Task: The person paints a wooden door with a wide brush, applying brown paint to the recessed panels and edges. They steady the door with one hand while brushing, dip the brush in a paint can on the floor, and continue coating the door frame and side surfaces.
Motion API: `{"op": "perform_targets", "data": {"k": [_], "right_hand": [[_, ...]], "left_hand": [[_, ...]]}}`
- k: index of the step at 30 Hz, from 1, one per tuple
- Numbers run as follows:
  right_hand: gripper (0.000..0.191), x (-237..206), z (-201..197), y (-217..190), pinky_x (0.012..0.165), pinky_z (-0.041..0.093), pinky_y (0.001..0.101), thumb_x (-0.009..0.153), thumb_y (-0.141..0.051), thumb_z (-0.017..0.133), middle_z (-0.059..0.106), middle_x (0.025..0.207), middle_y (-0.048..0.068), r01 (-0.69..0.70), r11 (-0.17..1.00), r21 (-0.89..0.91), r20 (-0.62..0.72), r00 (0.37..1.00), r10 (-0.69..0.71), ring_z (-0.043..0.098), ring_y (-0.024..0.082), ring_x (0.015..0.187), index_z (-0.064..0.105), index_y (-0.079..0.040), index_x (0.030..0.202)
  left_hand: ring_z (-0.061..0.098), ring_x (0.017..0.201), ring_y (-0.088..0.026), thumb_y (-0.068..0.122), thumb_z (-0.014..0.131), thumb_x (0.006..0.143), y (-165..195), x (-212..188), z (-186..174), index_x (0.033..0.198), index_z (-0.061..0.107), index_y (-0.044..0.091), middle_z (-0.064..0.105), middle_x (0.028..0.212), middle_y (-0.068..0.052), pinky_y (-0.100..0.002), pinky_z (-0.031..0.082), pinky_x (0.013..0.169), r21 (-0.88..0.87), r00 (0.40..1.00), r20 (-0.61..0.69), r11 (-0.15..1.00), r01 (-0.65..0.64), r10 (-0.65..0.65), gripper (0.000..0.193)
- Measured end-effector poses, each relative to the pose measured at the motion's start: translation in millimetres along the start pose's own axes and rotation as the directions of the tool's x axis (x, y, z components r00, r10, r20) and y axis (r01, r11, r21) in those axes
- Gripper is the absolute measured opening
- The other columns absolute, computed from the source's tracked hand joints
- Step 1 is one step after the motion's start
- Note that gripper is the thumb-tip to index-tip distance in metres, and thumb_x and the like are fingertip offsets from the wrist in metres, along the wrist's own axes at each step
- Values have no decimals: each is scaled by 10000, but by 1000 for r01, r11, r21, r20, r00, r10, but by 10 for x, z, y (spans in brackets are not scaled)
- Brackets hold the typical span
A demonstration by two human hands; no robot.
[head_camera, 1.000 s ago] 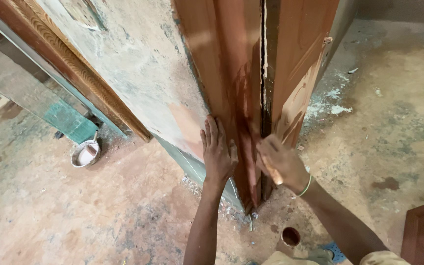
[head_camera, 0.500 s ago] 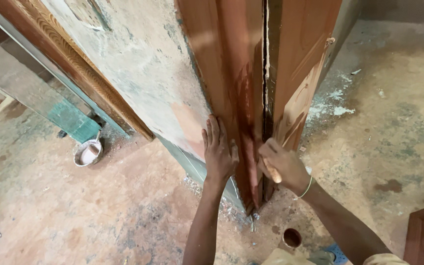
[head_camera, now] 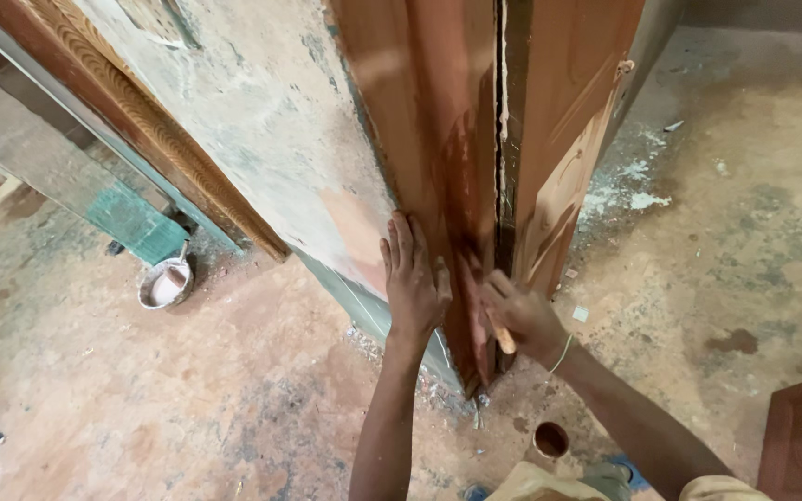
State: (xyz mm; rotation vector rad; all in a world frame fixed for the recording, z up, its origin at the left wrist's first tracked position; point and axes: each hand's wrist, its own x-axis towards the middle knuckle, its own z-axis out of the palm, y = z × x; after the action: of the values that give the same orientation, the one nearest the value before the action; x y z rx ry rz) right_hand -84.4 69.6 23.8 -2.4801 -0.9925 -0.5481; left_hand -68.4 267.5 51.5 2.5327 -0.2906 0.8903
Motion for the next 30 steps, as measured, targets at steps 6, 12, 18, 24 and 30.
{"op": "perform_targets", "data": {"k": [6, 12, 18, 24, 30], "right_hand": [[129, -114, -33, -25, 626, 614, 298, 1018, -179, 587, 704, 1072, 80, 35, 919, 392, -74, 997, -7, 746, 214, 826, 661, -125, 1109], [361, 243, -902, -186, 698, 656, 263, 967, 0, 694, 627, 1296, 223, 285, 956, -74, -542, 793, -279, 711, 279, 949, 653, -142, 1296], [356, 385, -980, -228, 710, 645, 321, 915, -60, 727, 648, 1286, 169, 155, 938, -310, -352, 898, -265, 703, 333, 1056, 630, -182, 1235], [343, -103, -91, -70, 705, 637, 385, 884, -104, 701, 678, 1058, 99, -154, 969, 192, 160, 979, 123, 740, 293, 805, 684, -162, 1222], [173, -20, -34, 64, 532, 633, 274, 922, -131, 738, 696, 1147, 153, -19, 960, 278, -250, 964, 91, 731, 213, 748, 686, -83, 1080]], "left_hand": [[137, 1566, -441, 169, 538, 915, -5, -20, -9, 1559, 270, -77, 134, 1680, -265, -557, 113, 1274, -21, 1000, 17, 1000, 19, -18, 740], [119, 1564, -452, 178, 531, 922, -17, -29, 7, 1525, 333, -77, 116, 1677, -284, -581, 116, 1266, 3, 999, -25, 999, -35, 35, 684], [124, 1577, -447, 172, 512, 910, -5, -42, 1, 1518, 356, -85, 123, 1687, -266, -587, 119, 1276, 1, 1000, -22, 1000, -17, 17, 679], [122, 1562, -447, 166, 522, 911, 16, -31, 0, 1548, 288, -109, 122, 1679, -260, -571, 119, 1268, -44, 1000, -8, 999, 7, -8, 732], [132, 1556, -470, 163, 522, 910, -2, -21, -5, 1561, 271, -110, 135, 1684, -275, -586, 120, 1255, -23, 1000, 2, 1000, 1, -1, 749]]}}
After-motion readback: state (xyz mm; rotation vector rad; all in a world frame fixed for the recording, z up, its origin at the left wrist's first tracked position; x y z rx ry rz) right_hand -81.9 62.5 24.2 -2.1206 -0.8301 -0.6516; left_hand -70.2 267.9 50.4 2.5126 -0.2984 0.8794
